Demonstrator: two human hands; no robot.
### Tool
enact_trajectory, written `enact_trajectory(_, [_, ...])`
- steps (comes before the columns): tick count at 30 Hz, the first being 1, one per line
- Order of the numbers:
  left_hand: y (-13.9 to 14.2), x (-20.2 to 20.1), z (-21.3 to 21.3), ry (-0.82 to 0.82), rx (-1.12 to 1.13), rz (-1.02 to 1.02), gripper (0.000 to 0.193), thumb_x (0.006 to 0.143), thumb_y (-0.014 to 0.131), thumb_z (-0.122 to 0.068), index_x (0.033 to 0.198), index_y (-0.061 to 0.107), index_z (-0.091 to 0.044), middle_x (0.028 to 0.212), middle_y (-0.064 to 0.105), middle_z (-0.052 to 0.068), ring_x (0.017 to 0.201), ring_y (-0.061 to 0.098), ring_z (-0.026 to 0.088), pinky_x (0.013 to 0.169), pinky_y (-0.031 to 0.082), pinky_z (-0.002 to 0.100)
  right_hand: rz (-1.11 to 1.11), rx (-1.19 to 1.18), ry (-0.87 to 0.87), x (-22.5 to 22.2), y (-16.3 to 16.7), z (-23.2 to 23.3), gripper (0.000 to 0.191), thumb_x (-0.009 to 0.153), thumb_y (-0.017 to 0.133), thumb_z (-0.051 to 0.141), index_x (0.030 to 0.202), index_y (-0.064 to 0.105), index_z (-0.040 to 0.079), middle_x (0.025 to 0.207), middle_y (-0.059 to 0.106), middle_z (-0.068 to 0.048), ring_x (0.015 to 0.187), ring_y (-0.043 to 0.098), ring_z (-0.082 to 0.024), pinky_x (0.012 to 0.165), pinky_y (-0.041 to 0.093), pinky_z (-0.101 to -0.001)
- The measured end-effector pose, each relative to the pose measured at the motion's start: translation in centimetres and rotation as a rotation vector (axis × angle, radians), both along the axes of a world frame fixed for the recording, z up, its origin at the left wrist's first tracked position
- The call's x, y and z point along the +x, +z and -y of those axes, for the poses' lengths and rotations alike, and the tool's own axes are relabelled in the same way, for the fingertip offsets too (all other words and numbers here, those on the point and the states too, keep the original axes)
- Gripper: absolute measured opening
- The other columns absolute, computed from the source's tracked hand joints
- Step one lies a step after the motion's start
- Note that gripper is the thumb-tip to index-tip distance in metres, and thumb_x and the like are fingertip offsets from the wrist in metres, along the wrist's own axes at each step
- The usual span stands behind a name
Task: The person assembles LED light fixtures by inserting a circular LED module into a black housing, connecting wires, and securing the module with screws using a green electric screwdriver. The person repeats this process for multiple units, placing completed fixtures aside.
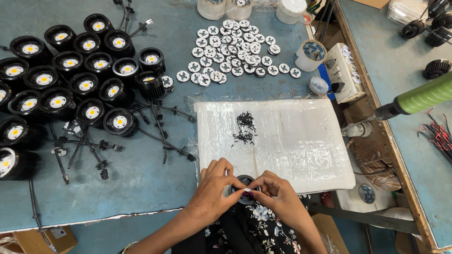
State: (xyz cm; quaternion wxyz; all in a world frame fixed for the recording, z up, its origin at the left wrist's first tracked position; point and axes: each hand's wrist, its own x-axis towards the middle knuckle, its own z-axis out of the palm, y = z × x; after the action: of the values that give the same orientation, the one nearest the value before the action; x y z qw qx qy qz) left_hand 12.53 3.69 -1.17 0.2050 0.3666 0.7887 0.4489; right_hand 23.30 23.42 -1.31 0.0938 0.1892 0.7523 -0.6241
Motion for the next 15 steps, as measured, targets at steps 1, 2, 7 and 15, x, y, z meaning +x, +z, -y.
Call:
enact_trajectory(1, [-0.2,0.0,-0.1,0.016,0.031,-0.002,0.012,0.080,0.079,-0.021,0.088,0.080,-0.013,0.103,0.053,0.005,0.107,0.051,0.021,0.096,0.038,0.036,-0.006,0.037,-0.008,0.0,0.0,0.1,0.016,0.087,0.076,0.012,0.096,0.077,-0.001,0.086,0.054,0.000,0.064,0.047,-0.006,0.053,0.038,-0.0246])
enact_trajectory(2, [-0.3,-0.1,-0.1,0.034,0.063,-0.004,0.011,0.080,0.079,-0.020,0.087,0.080,-0.012,0.104,0.053,0.006,0.107,0.051,0.022,0.097,0.038,0.036,-0.012,0.075,-0.016,0.0,0.0,0.3,0.015,0.088,0.076,0.012,0.095,0.078,-0.001,0.085,0.053,-0.001,0.064,0.046,-0.006,0.054,0.038,-0.0245])
enact_trajectory(7, [0.2,-0.1,-0.2,0.042,-0.033,0.044,0.012,0.079,0.079,-0.023,0.087,0.080,-0.014,0.111,0.053,0.004,0.108,0.051,0.022,0.098,0.035,0.038,-0.042,0.165,-0.050,0.0,0.2,1.0,0.011,0.088,0.074,0.012,0.091,0.076,0.001,0.080,0.052,-0.001,0.063,0.043,-0.009,0.056,0.037,-0.0254])
enact_trajectory(15, [1.7,-0.2,-0.2,-0.048,-0.018,-0.158,0.011,0.078,0.077,-0.018,0.080,0.076,-0.007,0.124,0.054,0.008,0.122,0.047,0.026,0.099,0.034,0.043,-0.079,0.327,-0.091,0.4,0.8,2.4,0.006,0.088,0.072,0.008,0.091,0.074,0.003,0.074,0.047,-0.002,0.062,0.041,-0.012,0.058,0.040,-0.0273])
